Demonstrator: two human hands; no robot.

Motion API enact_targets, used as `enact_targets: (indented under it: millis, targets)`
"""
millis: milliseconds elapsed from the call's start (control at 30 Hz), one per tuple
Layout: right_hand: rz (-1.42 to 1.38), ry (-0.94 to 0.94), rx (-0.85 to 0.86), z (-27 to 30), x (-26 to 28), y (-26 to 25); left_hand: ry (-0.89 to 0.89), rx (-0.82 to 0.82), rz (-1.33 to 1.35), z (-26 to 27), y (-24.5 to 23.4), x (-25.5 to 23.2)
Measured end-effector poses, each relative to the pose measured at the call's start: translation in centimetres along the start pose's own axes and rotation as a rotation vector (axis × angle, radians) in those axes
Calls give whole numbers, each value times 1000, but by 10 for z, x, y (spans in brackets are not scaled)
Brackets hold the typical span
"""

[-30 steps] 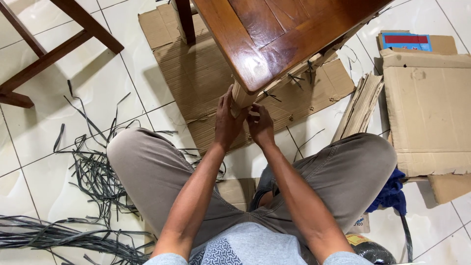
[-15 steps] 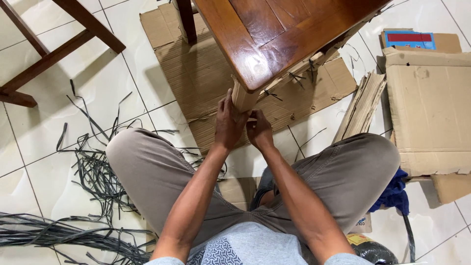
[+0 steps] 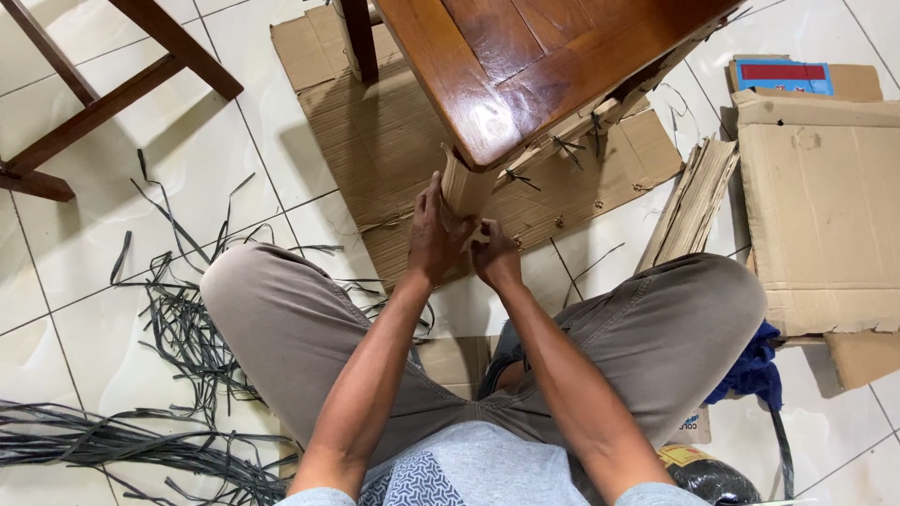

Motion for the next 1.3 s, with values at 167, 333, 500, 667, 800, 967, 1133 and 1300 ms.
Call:
enact_targets:
  millis: [167,333,500,667,800,967,1133,1300]
  targets:
    - [208,138,274,9,-68,53,-65,60,-115,-5,14,47]
    - [303,61,479,32,-44,74,-176,140,-236,2,17,89]
    - [279,101,742,31,-32,115,-377,259,-315,13,3,120]
    - [239,86,859,46,10,120,-378,234,-340,32,-24,135]
    - [242,40,868,49,19,137,-459,293,-396,47,-10,209]
    - [268,-9,891,52,22,165,-544,314,-472,72,-25,237]
    - [262,-74,932,58,28,192,-607,250,-504,91,-47,263]
    - [321,-51,974,63,36,192,-707,195,-487,107,-59,304]
Point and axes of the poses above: each hand's wrist, its own z-axis away from the middle knuckle, its own y-axis out of the palm, x = y × z, the point moved 9 cm from there along -z, towards the middle knuckle
